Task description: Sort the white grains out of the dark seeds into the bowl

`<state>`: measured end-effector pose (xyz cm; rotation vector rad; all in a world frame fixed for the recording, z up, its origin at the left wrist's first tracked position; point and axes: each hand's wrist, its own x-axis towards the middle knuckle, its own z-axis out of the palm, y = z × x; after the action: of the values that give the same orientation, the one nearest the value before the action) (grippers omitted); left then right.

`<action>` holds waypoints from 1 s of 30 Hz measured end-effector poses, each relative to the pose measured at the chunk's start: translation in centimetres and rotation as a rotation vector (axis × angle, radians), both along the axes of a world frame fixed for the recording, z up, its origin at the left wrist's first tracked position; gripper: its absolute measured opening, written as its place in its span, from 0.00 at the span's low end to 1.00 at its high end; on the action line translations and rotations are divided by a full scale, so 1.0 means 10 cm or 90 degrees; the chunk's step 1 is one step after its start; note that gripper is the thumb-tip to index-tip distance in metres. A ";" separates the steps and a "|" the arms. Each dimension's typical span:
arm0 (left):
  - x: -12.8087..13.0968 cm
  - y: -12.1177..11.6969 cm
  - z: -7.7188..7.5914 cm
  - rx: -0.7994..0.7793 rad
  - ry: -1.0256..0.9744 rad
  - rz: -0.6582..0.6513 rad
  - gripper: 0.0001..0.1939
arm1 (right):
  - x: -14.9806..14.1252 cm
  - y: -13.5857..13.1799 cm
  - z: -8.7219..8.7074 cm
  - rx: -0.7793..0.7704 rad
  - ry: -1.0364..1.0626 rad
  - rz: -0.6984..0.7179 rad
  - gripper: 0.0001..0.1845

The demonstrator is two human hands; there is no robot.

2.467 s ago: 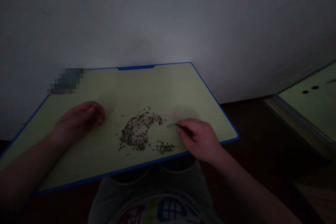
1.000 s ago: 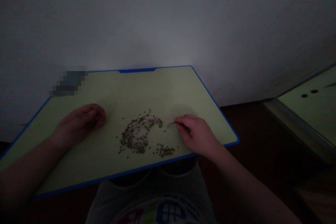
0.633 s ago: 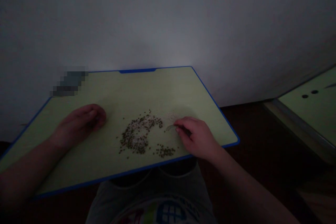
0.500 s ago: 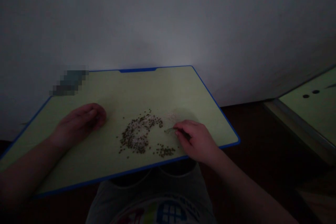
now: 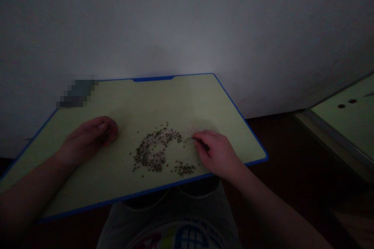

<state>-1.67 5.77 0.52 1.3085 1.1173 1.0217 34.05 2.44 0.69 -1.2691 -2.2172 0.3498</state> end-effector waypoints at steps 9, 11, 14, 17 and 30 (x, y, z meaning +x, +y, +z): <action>0.02 -0.01 0.01 0.007 -0.001 -0.001 0.14 | -0.01 -0.10 0.01 -0.016 0.012 0.055 0.09; 0.02 -0.01 0.02 0.011 -0.002 0.000 0.14 | -0.03 -0.10 0.02 -0.018 0.011 0.067 0.09; 0.03 -0.02 0.03 0.008 -0.003 0.002 0.14 | -0.07 -0.06 0.01 -0.003 0.005 0.028 0.10; 0.03 -0.03 0.03 0.005 -0.004 0.001 0.14 | -0.10 0.01 -0.01 0.015 -0.001 -0.035 0.10; 0.00 -0.01 0.00 0.010 -0.017 -0.020 0.14 | -0.06 0.03 -0.01 0.023 0.008 -0.044 0.09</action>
<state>-1.63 5.62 0.48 1.3181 1.0675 1.0233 33.43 2.73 0.63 -1.3169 -2.1529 0.2885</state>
